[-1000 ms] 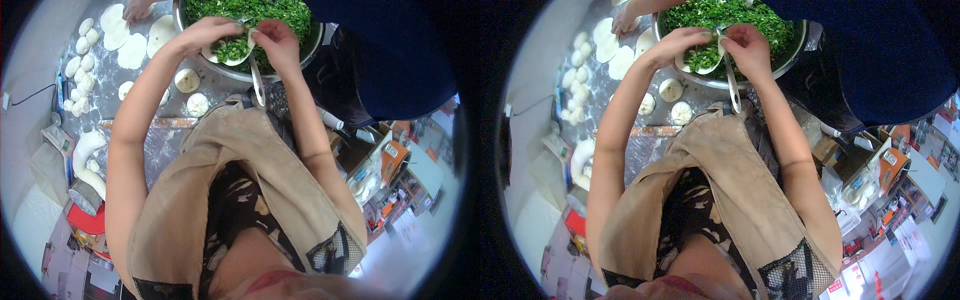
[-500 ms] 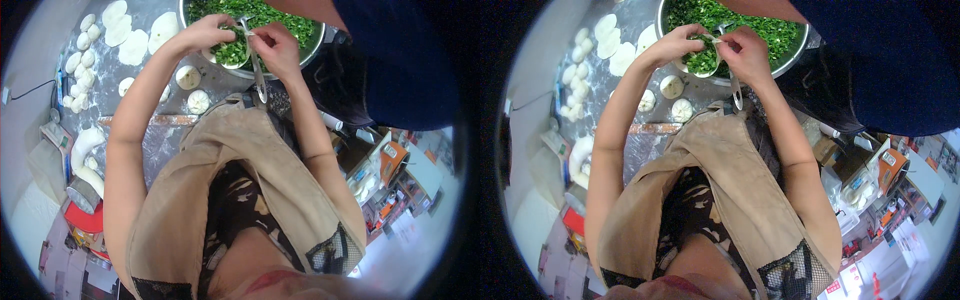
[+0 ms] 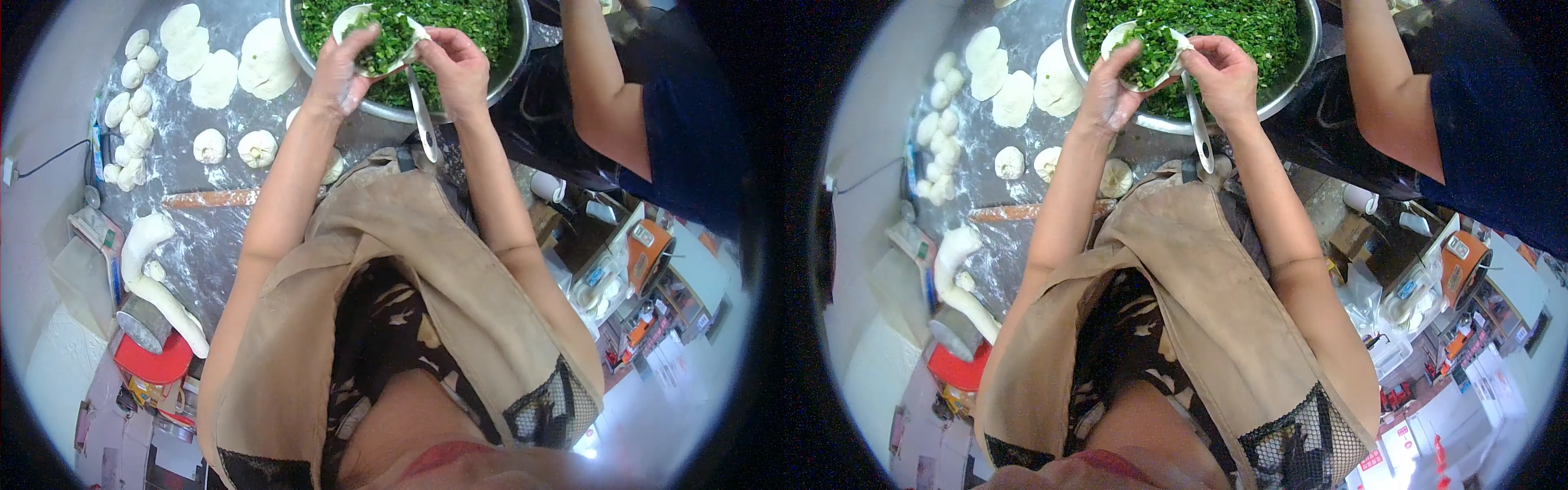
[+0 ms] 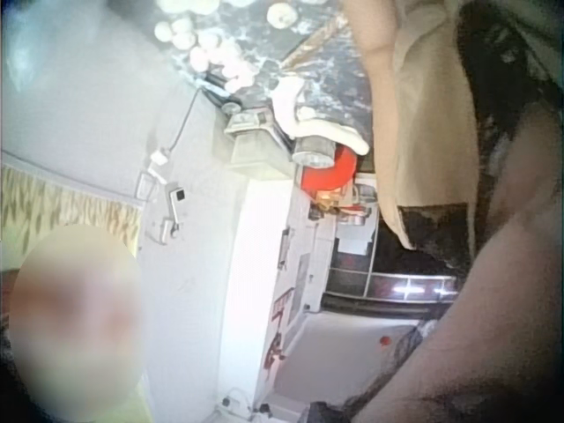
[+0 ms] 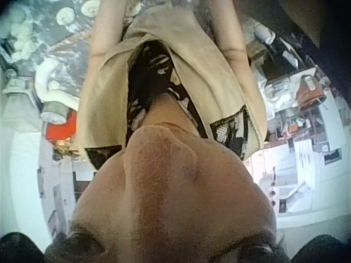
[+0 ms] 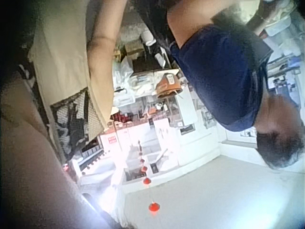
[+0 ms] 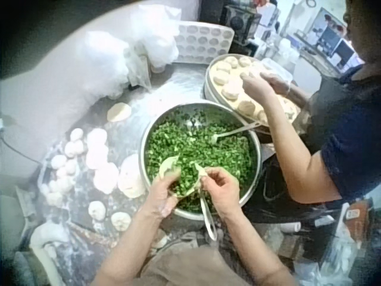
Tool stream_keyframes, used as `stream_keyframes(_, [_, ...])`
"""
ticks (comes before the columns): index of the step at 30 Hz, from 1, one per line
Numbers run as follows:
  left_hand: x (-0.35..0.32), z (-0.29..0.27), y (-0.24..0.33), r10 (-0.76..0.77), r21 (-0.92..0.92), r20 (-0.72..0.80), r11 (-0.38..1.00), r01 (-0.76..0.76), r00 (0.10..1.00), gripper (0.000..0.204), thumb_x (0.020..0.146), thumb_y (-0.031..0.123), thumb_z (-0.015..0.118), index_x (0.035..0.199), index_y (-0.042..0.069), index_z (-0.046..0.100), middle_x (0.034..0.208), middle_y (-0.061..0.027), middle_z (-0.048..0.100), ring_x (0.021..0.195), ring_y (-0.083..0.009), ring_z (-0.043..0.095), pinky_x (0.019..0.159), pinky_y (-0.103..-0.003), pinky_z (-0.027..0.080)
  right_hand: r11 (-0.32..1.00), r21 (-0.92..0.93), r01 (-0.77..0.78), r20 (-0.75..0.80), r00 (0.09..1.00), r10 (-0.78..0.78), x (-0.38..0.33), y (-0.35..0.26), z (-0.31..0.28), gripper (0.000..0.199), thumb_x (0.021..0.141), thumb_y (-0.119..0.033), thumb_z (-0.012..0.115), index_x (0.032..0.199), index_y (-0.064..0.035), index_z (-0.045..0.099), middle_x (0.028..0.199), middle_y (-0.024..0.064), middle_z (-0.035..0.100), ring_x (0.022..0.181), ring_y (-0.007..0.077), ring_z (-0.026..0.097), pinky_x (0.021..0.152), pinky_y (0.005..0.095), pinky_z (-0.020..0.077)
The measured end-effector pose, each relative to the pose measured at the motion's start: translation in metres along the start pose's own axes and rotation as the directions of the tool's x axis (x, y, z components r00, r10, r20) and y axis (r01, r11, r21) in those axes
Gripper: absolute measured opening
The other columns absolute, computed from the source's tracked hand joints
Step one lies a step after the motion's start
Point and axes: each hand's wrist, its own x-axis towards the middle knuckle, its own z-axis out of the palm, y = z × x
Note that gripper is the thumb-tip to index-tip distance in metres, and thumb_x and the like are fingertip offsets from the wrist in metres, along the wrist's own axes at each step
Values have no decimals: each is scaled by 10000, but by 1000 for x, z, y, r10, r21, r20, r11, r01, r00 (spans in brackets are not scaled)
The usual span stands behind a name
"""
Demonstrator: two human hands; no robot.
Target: The person makes dumplings by filling dough rounds with chopped scallions, pinching and pleating the dough closed by hand, and rolling dough on the counter with a rolling pin.
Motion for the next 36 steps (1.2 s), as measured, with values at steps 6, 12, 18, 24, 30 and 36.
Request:
stream_keyframes(6, [-3,12,1,70,245,-136,969,-35,988,283,790,3,629,1060,6,544,956,-66,625,828,-152,622,707,-287,526,870,-435,231,47,971,-234,5,-13,0,132,735,-150,680,843,-74,685,910,64,579,913,178,550,763,295,471])
stream_keyframes(12, [-4,10,2,96,281,-187,959,-40,978,256,765,-40,608,1015,-2,568,925,-58,627,798,-139,610,695,-282,506,575,-716,396,165,896,-412,5,-26,4,127,706,-149,720,815,-87,695,848,51,586,824,182,564,710,288,451])
stream_keyframes(18, [-2,2,3,18,227,-91,974,3,996,279,756,-42,596,1032,-8,567,937,-54,625,812,-136,613,713,-278,516,577,-681,451,260,885,-385,2,-28,-1,175,704,-180,704,841,-72,690,830,61,572,829,214,537,745,309,447])
stream_keyframes(24, [-4,0,5,15,254,-78,967,5,997,267,760,-28,593,1025,-4,580,930,-52,624,810,-138,613,718,-281,518,556,-656,510,281,849,-448,1,-28,0,128,735,-112,702,846,-49,688,826,26,586,734,105,537,621,230,407])
stream_keyframes(30, [-1,4,10,-95,348,-26,932,98,995,241,760,11,601,1000,5,579,907,-40,621,799,-126,603,700,-270,500,618,-618,486,330,874,-357,11,-21,-5,93,759,-84,687,835,-31,674,782,10,558,724,77,527,604,216,405])
stream_keyframes(36, [-11,14,15,-78,199,-43,976,85,996,327,817,83,602,1131,54,515,1010,-66,595,885,-169,606,733,-349,557,814,-482,323,137,946,-294,-2,-20,6,111,693,-132,679,746,-38,651,726,45,558,755,174,545,683,295,446])
